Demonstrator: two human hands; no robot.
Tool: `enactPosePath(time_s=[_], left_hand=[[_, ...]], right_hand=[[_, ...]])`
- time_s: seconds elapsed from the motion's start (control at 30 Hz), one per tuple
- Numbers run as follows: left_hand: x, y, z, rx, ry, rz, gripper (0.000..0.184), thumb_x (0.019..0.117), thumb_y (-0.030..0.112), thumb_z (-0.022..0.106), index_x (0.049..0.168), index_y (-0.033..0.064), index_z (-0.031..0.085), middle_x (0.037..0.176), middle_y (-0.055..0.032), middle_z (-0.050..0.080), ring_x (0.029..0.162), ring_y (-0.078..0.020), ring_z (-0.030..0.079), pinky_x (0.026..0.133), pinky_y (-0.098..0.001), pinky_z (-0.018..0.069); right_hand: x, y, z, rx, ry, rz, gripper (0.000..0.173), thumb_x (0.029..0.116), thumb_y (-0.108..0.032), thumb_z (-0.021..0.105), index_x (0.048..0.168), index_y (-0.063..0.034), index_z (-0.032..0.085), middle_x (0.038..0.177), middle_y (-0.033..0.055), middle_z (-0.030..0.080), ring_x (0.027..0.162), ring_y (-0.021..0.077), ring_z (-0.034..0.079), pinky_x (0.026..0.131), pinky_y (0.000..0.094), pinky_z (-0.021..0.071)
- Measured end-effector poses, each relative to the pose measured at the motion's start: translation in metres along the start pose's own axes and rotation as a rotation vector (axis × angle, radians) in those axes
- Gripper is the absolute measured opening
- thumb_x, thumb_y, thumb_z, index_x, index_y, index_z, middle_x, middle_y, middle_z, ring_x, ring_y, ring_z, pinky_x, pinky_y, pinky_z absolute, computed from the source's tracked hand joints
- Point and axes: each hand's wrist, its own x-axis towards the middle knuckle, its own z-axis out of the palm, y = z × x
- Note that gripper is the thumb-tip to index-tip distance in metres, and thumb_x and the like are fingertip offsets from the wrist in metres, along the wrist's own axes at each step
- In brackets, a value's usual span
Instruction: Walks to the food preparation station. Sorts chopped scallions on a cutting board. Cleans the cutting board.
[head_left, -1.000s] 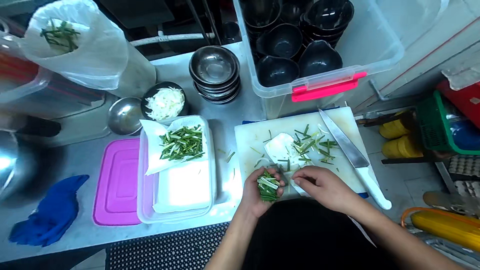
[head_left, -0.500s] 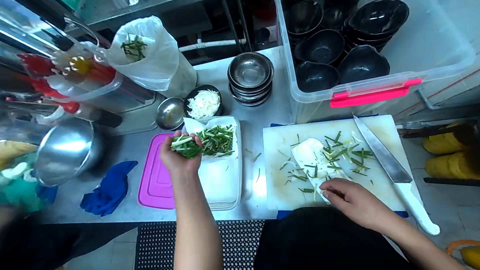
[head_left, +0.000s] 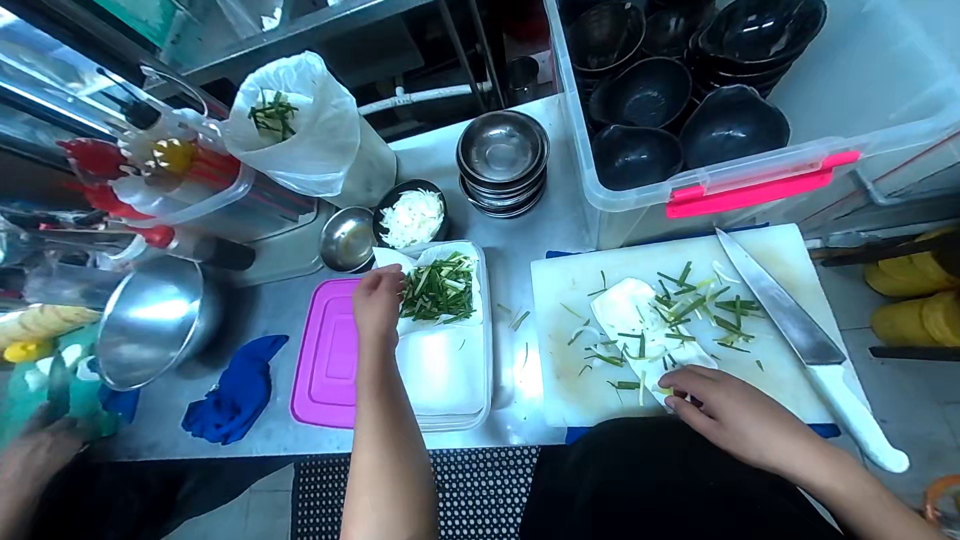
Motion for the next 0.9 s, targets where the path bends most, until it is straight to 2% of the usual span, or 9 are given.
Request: enactPosePath(time_s=[0.13, 0.2, 0.27, 0.37, 0.43, 0.57, 0.67, 0.77, 0.9], left_hand=[[0.0, -0.007, 0.014, 0.464, -0.227, 0.226, 0.038, 0.0983, 0.025, 0.067, 0.131, 0.0043, 0.065, 0.134, -0.0222, 0.061, 0.125, -0.0378, 0.058, 0.104, -0.0616, 0.0466], [0.001, -0.016, 0.023, 0.622, -0.319, 0.39, 0.036, 0.0953, 0.026, 0.07, 0.126, 0.008, 0.07, 0.13, -0.0188, 0.065, 0.126, -0.0377, 0.058, 0.105, -0.0647, 0.0451], [0.0, -0.018, 0.028, 0.65, -0.391, 0.49, 0.03, 0.0942, 0.022, 0.072, 0.122, 0.0109, 0.073, 0.129, -0.0145, 0.066, 0.125, -0.0348, 0.059, 0.105, -0.0628, 0.046], [-0.003, -0.014, 0.027, 0.702, -0.451, 0.509, 0.032, 0.0914, 0.018, 0.076, 0.123, 0.0128, 0.073, 0.134, -0.017, 0.063, 0.13, -0.0368, 0.055, 0.108, -0.0614, 0.044], [-0.001, -0.013, 0.025, 0.785, -0.427, 0.508, 0.033, 0.0899, 0.016, 0.077, 0.122, 0.0142, 0.074, 0.132, -0.0179, 0.063, 0.127, -0.0385, 0.057, 0.106, -0.0616, 0.0458], [0.01, -0.007, 0.008, 0.875, -0.314, 0.468, 0.024, 0.0896, 0.001, 0.069, 0.113, 0.0046, 0.075, 0.121, -0.023, 0.067, 0.116, -0.0421, 0.063, 0.098, -0.0638, 0.0509], [0.019, 0.0, -0.008, 0.928, -0.255, 0.366, 0.024, 0.0902, -0.002, 0.067, 0.113, 0.003, 0.075, 0.12, -0.0253, 0.067, 0.117, -0.0444, 0.062, 0.098, -0.066, 0.0497], [0.02, 0.006, -0.015, 0.899, -0.23, 0.317, 0.023, 0.0921, 0.001, 0.066, 0.114, 0.0028, 0.074, 0.121, -0.0256, 0.066, 0.119, -0.0442, 0.061, 0.1, -0.0661, 0.0482], [0.012, 0.008, 0.001, 0.801, -0.287, 0.373, 0.024, 0.0966, 0.015, 0.068, 0.118, 0.0035, 0.073, 0.124, -0.0234, 0.066, 0.117, -0.0411, 0.062, 0.099, -0.0629, 0.0492]], right_hand=[[0.005, -0.004, 0.0, -0.038, -0.043, -0.023, 0.038, 0.1047, -0.039, 0.048, 0.126, -0.0155, 0.069, 0.115, 0.0092, 0.07, 0.101, 0.0271, 0.069, 0.09, 0.0506, 0.0567], [0.007, -0.006, -0.002, -0.07, -0.056, -0.036, 0.037, 0.1048, -0.038, 0.048, 0.126, -0.0155, 0.068, 0.116, 0.0098, 0.07, 0.105, 0.0286, 0.068, 0.092, 0.0518, 0.0559], [0.007, -0.006, -0.004, -0.096, -0.048, -0.042, 0.037, 0.1045, -0.038, 0.049, 0.126, -0.0155, 0.069, 0.116, 0.01, 0.07, 0.107, 0.0296, 0.068, 0.093, 0.0526, 0.0556], [0.007, -0.003, -0.003, -0.117, -0.039, -0.04, 0.035, 0.1041, -0.036, 0.051, 0.125, -0.0146, 0.069, 0.118, 0.011, 0.07, 0.109, 0.031, 0.068, 0.094, 0.0536, 0.0554], [0.006, -0.003, -0.002, -0.128, -0.054, -0.033, 0.035, 0.1043, -0.036, 0.051, 0.126, -0.0148, 0.068, 0.119, 0.0114, 0.07, 0.111, 0.0316, 0.068, 0.095, 0.0537, 0.055], [0.005, -0.003, -0.002, -0.138, -0.06, -0.029, 0.036, 0.1045, -0.037, 0.051, 0.127, -0.0147, 0.068, 0.12, 0.0118, 0.07, 0.112, 0.0323, 0.067, 0.095, 0.0538, 0.0548], [0.004, 0.0, -0.002, -0.147, -0.063, -0.01, 0.037, 0.1047, -0.038, 0.049, 0.127, -0.0157, 0.068, 0.121, 0.0108, 0.069, 0.113, 0.0313, 0.067, 0.096, 0.0532, 0.0547], [0.005, 0.0, -0.001, -0.14, -0.064, -0.002, 0.037, 0.1045, -0.037, 0.05, 0.127, -0.0149, 0.068, 0.121, 0.0116, 0.069, 0.114, 0.0326, 0.066, 0.096, 0.0543, 0.0542], [0.006, -0.001, -0.001, -0.139, -0.064, -0.008, 0.036, 0.1044, -0.037, 0.051, 0.127, -0.0147, 0.068, 0.121, 0.0129, 0.069, 0.114, 0.0343, 0.066, 0.095, 0.0556, 0.0543]])
